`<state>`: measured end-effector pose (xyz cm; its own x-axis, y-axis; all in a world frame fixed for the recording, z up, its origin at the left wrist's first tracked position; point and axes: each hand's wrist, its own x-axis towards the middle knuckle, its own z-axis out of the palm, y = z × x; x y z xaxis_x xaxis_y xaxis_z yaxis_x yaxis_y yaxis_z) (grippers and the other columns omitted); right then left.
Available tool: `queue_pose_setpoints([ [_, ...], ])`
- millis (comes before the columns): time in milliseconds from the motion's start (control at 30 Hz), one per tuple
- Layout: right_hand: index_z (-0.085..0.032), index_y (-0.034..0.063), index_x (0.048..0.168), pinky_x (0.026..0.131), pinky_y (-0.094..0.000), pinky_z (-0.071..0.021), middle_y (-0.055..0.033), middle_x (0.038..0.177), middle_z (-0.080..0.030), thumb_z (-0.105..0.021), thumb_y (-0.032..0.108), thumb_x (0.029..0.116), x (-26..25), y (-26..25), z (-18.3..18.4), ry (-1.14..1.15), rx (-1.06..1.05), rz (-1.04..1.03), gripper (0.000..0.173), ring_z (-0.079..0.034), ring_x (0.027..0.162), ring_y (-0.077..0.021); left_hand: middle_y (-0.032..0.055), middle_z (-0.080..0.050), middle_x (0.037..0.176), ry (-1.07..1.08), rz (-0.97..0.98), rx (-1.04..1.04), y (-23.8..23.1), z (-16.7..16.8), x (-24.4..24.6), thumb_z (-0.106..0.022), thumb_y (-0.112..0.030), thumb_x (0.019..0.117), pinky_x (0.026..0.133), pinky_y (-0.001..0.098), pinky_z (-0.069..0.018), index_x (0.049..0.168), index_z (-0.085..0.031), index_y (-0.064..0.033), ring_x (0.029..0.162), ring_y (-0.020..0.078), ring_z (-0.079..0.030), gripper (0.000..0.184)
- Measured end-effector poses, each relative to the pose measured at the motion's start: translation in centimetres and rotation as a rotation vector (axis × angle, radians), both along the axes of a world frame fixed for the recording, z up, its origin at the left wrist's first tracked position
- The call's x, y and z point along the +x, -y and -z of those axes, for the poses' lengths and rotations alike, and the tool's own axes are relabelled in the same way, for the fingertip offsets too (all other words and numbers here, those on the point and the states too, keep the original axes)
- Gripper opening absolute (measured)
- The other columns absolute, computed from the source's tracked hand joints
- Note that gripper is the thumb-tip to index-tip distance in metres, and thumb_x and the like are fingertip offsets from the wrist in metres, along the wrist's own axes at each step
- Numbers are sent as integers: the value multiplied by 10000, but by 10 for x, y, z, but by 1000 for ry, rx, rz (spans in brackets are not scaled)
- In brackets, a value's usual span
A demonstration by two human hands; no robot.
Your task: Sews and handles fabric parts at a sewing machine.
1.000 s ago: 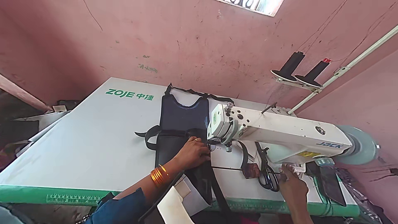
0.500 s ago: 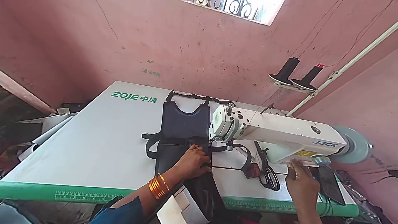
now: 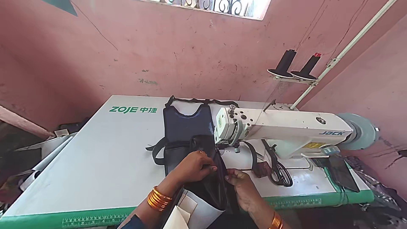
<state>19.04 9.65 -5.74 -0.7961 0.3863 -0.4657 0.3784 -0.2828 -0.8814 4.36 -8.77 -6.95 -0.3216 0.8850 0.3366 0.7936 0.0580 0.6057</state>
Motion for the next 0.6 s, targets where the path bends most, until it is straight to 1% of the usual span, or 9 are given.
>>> queue_pose_setpoints([
  [33, -671, -40, 1019, 690, -313, -585, -107, 852, -694, -594, -87, 953, 6, 3, -2, 9, -30, 10, 112, -674, 739, -164, 59, -754, 826, 85, -4, -127, 4, -17, -4, -582, -309, 1035, 821, 437, -560, 977, -783, -74, 804, 177, -717, 315],
  [100, -684, -23, 978, 723, -292, -577, -87, 842, -698, -590, -22, 992, 13, 12, -4, -7, -16, 15, 95, -672, 758, -136, 48, -765, 830, 212, -21, -466, -3, -51, -11, -553, -316, 1067, 815, 460, -543, 1059, -775, -80, 776, 173, -711, 325],
  [167, -702, -3, 1072, 750, -280, -579, -78, 870, -716, -598, 79, 1024, 17, 20, 1, -65, 133, -32, 141, -686, 781, -120, 110, -765, 944, 143, -115, -643, -22, -60, -5, -567, -339, 1058, 881, 532, -523, 1132, -755, -82, 900, 274, -715, 327],
  [200, -689, -1, 1175, 766, -276, -582, -81, 898, -736, -600, 81, 1020, 20, 23, 7, -108, 294, -72, 197, -701, 795, -117, 157, -738, 1081, 61, -162, -663, -31, -54, 5, -595, -343, 1035, 940, 584, -505, 1200, -737, -81, 1048, 346, -689, 341],
  [267, -654, -60, 1301, 831, -331, -596, -141, 995, -774, -581, 35, 990, 28, 30, 20, -245, 777, -138, 333, -754, 872, -185, 180, -687, 1203, -103, -238, -499, -34, -21, 28, -616, -281, 1006, 996, 590, -443, 1214, -737, -63, 1189, 384, -614, 324],
  [367, -690, -122, 1203, 736, -401, -625, -203, 914, -765, -551, -31, 891, 35, 35, 32, -414, 1276, -199, 352, -769, 785, -297, 87, -752, 1115, -236, -428, -101, -26, 23, 45, -629, -198, 956, 1017, 525, -485, 1059, -810, -116, 1147, 296, -678, 223],
  [433, -709, -113, 1138, 656, -419, -619, -191, 818, -733, -570, -39, 848, 37, 35, 33, -397, 1381, -274, 329, -744, 703, -312, 78, -749, 1114, -221, -453, -21, -26, 28, 46, -651, -253, 951, 968, 521, -506, 1060, -801, -129, 1105, 288, -690, 223],
  [500, -722, -76, 1032, 608, -417, -601, -167, 754, -701, -582, -26, 835, 36, 33, 31, -364, 1399, -306, 248, -723, 656, -298, 68, -699, 1293, -209, -384, -63, -30, 22, 44, -665, -398, 959, 978, 555, -467, 1160, -782, -178, 1208, 297, -636, 320],
  [600, -708, -64, 1044, 694, -457, -606, -185, 818, -721, -581, -11, 910, 35, 40, 18, -213, 1289, -331, 192, -741, 753, -322, 9, -722, 1300, -189, -306, -113, -33, 19, 35, -678, -435, 945, 1068, 551, -396, 1071, -805, -183, 1283, 239, -619, 310],
])
